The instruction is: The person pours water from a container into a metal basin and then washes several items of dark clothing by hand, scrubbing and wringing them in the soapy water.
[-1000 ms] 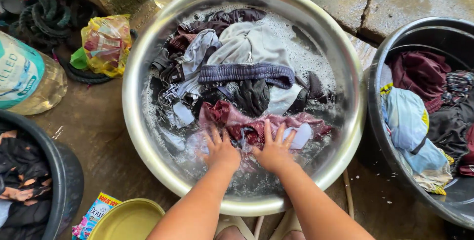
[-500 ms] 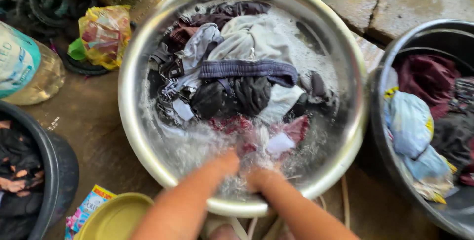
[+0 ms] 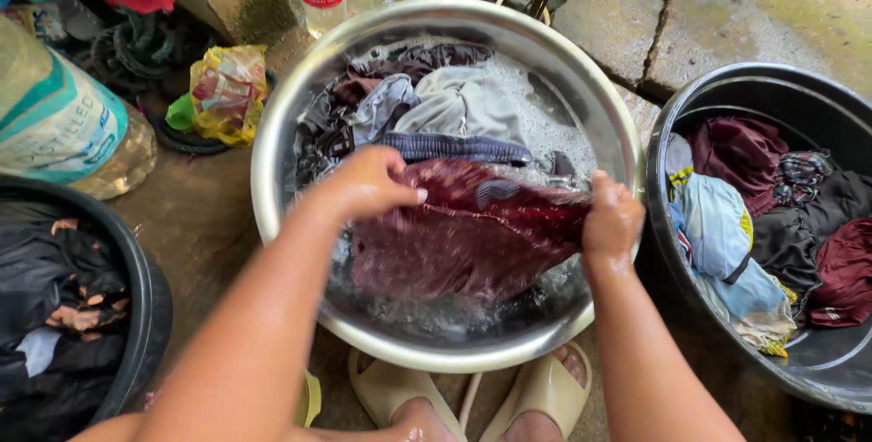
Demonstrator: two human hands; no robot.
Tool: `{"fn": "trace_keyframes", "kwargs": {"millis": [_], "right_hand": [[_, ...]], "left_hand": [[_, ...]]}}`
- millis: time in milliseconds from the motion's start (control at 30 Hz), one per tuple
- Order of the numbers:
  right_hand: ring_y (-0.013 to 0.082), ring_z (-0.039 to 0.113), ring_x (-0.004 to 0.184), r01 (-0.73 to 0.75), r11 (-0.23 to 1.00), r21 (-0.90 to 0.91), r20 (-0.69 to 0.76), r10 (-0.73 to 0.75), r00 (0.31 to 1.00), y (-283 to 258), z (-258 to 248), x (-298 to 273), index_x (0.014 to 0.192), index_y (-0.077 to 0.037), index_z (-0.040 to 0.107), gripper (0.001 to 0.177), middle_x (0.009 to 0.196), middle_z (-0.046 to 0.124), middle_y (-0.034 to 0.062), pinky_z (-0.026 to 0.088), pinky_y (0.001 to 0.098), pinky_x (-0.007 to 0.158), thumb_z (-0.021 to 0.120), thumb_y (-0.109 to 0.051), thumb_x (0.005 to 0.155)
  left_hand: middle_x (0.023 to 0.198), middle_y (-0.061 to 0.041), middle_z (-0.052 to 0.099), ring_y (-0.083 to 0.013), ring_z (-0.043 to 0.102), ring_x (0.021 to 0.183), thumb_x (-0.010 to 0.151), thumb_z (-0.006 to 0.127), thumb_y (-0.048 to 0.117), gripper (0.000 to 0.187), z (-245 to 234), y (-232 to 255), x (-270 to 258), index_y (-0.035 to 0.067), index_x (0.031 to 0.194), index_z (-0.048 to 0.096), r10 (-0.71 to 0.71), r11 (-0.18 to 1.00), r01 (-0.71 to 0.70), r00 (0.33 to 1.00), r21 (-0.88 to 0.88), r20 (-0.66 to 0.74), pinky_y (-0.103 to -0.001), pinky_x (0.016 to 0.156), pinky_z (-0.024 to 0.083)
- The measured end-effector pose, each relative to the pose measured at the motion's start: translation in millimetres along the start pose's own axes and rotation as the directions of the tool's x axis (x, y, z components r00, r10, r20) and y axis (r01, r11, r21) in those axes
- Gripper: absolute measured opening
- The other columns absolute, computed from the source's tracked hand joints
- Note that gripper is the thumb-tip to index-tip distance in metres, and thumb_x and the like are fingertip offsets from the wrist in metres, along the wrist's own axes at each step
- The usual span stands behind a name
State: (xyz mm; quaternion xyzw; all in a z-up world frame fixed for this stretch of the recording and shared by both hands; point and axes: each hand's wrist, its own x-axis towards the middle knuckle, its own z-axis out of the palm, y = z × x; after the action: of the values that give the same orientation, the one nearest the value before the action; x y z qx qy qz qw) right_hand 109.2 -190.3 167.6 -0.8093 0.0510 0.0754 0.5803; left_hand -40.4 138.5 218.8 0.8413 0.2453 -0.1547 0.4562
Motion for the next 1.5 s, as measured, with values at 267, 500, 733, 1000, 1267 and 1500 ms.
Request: {"fn": "trace_keyframes", "kwargs": {"millis": [267, 500, 733, 1000, 1267, 1500], "right_hand": [[0.0460, 0.039, 0.134, 0.371, 0.506, -0.779, 0.455, 0.050, 0.889, 58, 72, -59, 0.150, -0.020, 0.050, 0.093, 0.151, 0.038, 0.0211, 0.039, 0.0538, 0.106, 0.075, -0.061, 0.070], [0.0354, 0.001, 0.161, 0.640, 0.195, -0.743, 0.596, 0.628, 0.500, 131, 124, -76, 0.156, -0.034, 0.033, 0.061, 0.171, 0.006, 0.0098, 0.000, 0.0912, 0.109, 0.039, -0.058, 0.100], [0.0363, 0.025, 0.152, 0.623, 0.190, -0.759, 0.609, 0.546, 0.575, 117, 125, -87, 0.158, -0.017, 0.037, 0.059, 0.164, 0.031, 0.0114, 0.018, 0.0744, 0.114, 0.046, -0.034, 0.102], [0.0324, 0.069, 0.121, 0.561, 0.418, -0.715, 0.696, 0.343, 0.631, 53, 19, -85, 0.123, -0.019, 0.069, 0.036, 0.129, 0.071, 0.0108, 0.055, 0.0435, 0.102, 0.072, -0.029, 0.089], [0.0366, 0.072, 0.095, 0.600, 0.241, -0.763, 0.577, -0.164, 0.800, -112, -91, -18, 0.104, -0.022, 0.078, 0.021, 0.098, 0.076, 0.0178, 0.057, 0.0487, 0.085, 0.075, -0.021, 0.083], [0.0272, 0.069, 0.075, 0.088, 0.865, 0.494, 0.420, -0.325, 0.847, -239, -139, -59, 0.119, -0.009, 0.063, 0.032, 0.093, 0.070, 0.0091, 0.058, 0.0441, 0.059, 0.054, 0.001, 0.089]], "left_hand": [[0.167, -0.006, 0.006, -0.0373, 0.003, 0.156, 0.090, 0.065, 0.040, 0.092, 167, -56, 0, 0.017, 0.162, 0.011, -0.390, 0.841, 0.350, 0.921, 0.412, 0.015, -0.067, 0.122, 0.010], [0.162, -0.007, 0.020, -0.0365, 0.019, 0.150, 0.092, 0.060, 0.029, 0.079, 208, -147, 60, 0.023, 0.159, 0.020, -0.313, 0.821, 0.199, 0.940, 0.535, 0.132, -0.061, 0.116, 0.021], [0.153, -0.005, 0.037, -0.0327, 0.036, 0.143, 0.096, 0.056, 0.020, 0.064, 173, -126, 58, 0.029, 0.155, 0.032, -0.178, 0.798, 0.076, 0.978, 0.598, 0.113, -0.052, 0.113, 0.035], [0.145, -0.004, 0.050, -0.0314, 0.050, 0.136, 0.100, 0.052, 0.012, 0.059, 63, -79, -51, 0.035, 0.154, 0.040, -0.257, 0.645, 0.192, 0.966, 0.740, -0.026, -0.045, 0.108, 0.048], [0.118, -0.018, 0.071, -0.0372, 0.069, 0.111, 0.086, 0.059, 0.015, 0.028, -39, 23, -112, 0.009, 0.106, 0.077, 0.098, 0.744, 0.141, 0.944, 0.653, -0.315, -0.049, 0.096, 0.055], [0.092, -0.022, 0.070, -0.0358, 0.071, 0.088, 0.088, 0.055, 0.013, 0.020, -107, 140, -146, -0.001, 0.090, 0.069, 0.452, 0.886, -0.274, 0.693, 0.374, -0.562, -0.048, 0.078, 0.056]]}}
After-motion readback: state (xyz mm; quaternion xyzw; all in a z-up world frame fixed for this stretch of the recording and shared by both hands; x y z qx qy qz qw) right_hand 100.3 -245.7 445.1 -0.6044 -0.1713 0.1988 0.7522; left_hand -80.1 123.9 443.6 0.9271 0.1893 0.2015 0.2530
